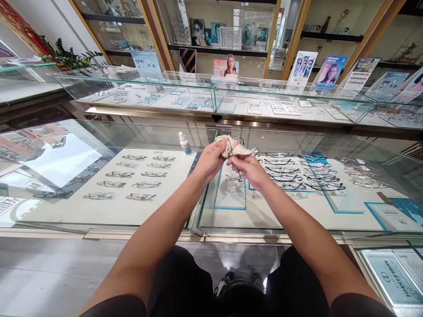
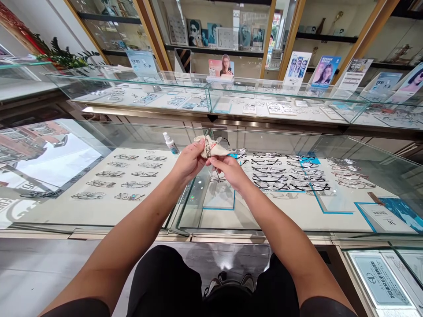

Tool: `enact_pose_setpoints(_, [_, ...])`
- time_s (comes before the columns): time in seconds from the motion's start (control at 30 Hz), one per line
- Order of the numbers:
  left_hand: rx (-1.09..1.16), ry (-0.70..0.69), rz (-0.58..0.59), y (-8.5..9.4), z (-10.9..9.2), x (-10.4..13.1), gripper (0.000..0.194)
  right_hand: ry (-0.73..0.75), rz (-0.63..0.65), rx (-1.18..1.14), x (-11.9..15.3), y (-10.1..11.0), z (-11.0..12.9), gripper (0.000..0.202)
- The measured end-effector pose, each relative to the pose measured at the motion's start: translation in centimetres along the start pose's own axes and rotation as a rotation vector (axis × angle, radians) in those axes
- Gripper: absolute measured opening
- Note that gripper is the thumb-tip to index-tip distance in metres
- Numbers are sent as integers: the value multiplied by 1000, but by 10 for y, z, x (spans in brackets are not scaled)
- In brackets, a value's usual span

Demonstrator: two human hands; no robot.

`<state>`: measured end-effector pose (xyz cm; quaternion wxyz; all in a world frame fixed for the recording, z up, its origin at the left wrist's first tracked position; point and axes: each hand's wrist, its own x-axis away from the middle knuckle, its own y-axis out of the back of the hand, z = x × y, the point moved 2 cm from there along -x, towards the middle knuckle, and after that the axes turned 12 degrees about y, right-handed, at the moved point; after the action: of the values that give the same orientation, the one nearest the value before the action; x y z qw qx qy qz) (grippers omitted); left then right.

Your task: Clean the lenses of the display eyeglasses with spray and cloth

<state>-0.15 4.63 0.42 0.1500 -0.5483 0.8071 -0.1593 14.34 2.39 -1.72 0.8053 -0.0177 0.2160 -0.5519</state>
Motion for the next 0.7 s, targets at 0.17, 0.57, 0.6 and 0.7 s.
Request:
enact_pose_setpoints(0.17, [58,11,-29,8,1,-6,42,20,-28,29,-2,8,11,32])
enact_pose_setpoints(0.57, [-97,109,27,8,5,0,53,283,-253,138,-10,33,30,18])
enact_pose_setpoints(0.6, [-114,116,46,5,5,2,52,283,-247,118,-10,33,29,18])
enact_pose_setpoints(0.7, [-161,143,93,-2,9,7,47,230,-222,35,-11,30,25,24])
